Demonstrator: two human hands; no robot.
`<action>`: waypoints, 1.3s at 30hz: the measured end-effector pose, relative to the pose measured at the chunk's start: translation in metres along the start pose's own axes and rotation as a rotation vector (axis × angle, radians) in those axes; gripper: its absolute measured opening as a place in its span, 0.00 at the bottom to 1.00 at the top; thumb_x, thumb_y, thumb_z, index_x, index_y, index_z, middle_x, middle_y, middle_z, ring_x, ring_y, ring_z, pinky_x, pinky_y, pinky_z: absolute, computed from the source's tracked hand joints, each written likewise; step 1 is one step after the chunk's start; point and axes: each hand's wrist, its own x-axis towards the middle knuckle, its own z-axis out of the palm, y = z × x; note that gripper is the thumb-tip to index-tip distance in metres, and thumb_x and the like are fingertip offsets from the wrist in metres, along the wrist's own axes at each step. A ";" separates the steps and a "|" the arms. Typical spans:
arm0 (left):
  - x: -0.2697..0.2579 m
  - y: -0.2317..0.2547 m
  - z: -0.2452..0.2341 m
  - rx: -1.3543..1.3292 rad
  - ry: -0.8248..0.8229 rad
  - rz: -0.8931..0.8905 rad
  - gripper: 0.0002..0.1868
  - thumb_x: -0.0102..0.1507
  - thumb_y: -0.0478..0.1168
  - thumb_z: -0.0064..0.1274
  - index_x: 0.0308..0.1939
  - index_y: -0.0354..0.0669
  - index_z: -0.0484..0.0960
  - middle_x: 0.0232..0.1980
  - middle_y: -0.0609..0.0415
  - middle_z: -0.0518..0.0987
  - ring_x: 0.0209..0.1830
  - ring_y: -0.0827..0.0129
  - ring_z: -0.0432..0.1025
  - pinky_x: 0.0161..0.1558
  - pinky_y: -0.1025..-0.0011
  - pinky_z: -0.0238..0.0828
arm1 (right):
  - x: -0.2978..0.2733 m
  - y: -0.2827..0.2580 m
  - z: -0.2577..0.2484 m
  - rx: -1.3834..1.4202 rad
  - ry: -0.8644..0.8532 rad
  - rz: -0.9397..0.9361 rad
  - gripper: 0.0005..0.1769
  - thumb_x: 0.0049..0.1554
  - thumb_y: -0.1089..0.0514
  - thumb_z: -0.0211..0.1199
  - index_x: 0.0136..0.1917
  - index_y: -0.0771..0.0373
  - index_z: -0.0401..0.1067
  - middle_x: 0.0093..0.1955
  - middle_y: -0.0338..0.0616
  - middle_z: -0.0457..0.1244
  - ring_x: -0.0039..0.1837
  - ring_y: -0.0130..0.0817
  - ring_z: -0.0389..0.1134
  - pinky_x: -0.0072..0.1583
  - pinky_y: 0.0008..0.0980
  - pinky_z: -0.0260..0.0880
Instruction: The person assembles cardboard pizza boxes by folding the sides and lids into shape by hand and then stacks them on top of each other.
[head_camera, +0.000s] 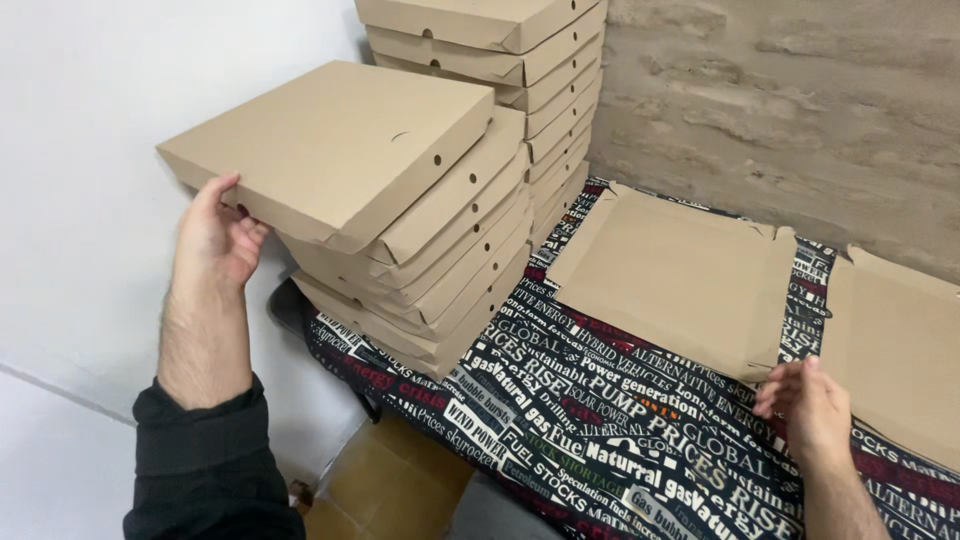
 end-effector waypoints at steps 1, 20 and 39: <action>0.008 -0.003 0.002 0.016 0.009 -0.019 0.24 0.60 0.49 0.69 0.59 0.59 0.82 0.49 0.63 0.85 0.28 0.77 0.77 0.26 0.81 0.72 | 0.000 0.000 0.001 -0.004 -0.001 -0.006 0.33 0.94 0.46 0.38 0.60 0.73 0.71 0.44 0.61 0.67 0.41 0.51 0.68 0.45 0.48 0.71; -0.129 -0.030 0.095 0.946 -0.083 1.520 0.20 0.74 0.35 0.69 0.63 0.25 0.79 0.54 0.38 0.71 0.50 0.49 0.68 0.58 0.52 0.69 | -0.006 -0.007 0.010 -0.023 0.019 0.022 0.35 0.90 0.43 0.41 0.55 0.72 0.73 0.39 0.59 0.68 0.36 0.49 0.68 0.41 0.46 0.70; -0.212 -0.486 0.317 1.574 -1.357 1.047 0.22 0.67 0.60 0.67 0.54 0.52 0.89 0.52 0.55 0.84 0.61 0.58 0.80 0.56 0.53 0.83 | 0.011 0.021 -0.037 -0.656 0.240 -0.080 0.28 0.77 0.29 0.59 0.47 0.45 0.85 0.25 0.37 0.70 0.41 0.39 0.79 0.52 0.41 0.75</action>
